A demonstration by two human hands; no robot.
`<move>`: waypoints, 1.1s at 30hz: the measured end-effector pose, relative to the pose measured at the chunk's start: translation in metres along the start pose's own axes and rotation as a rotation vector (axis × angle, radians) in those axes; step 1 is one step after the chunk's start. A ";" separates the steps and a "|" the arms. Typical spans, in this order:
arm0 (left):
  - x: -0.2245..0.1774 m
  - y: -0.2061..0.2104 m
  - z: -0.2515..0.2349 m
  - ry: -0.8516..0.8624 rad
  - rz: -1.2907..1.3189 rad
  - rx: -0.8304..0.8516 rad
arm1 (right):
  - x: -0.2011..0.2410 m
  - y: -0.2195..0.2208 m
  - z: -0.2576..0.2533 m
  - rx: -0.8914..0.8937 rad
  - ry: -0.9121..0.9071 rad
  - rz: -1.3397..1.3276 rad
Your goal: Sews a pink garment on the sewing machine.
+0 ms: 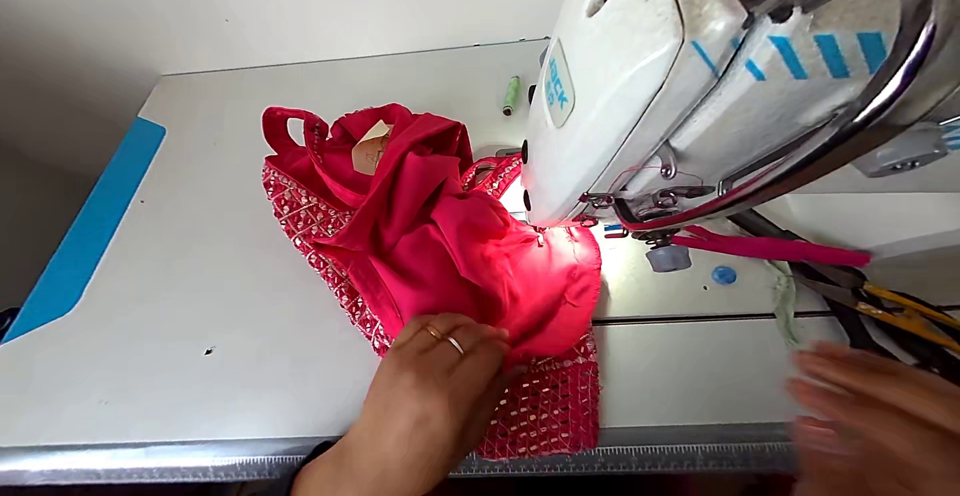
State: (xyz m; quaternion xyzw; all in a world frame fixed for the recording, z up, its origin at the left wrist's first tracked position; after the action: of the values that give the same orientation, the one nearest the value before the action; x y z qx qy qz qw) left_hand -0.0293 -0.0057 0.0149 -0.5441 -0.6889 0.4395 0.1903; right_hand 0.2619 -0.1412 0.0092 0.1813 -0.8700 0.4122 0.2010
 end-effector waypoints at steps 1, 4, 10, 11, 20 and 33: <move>0.005 -0.009 -0.003 -0.080 0.085 -0.067 | 0.013 0.014 -0.002 0.054 -0.007 -0.051; 0.026 -0.031 -0.023 -0.287 0.197 -0.138 | 0.047 0.053 -0.003 0.197 -0.052 -0.169; 0.049 -0.046 -0.046 -0.415 0.149 -0.157 | 0.069 0.097 0.007 0.342 -0.203 -0.134; 0.046 -0.048 -0.047 -0.396 0.129 -0.150 | 0.067 0.099 0.010 0.335 -0.193 -0.150; -0.034 -0.016 -0.024 0.161 -0.018 0.048 | 0.047 0.086 0.008 0.042 0.201 -0.500; 0.011 -0.016 0.006 -0.462 0.172 -0.369 | 0.077 0.086 0.002 0.252 0.629 -0.559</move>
State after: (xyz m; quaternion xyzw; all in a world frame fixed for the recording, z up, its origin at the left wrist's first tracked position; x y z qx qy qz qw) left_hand -0.0465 0.0013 0.0221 -0.5113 -0.7337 0.4334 -0.1114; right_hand 0.1545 -0.1032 -0.0086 0.2984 -0.6268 0.4799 0.5364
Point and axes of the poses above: each hand's wrist, its own z-axis away from the middle knuckle, its own y-axis out of the palm, x = y × z, the point moved 4 cm from there along -z, towards the middle knuckle, and after that the axes turned 12 degrees about y, right-handed, at the moved point
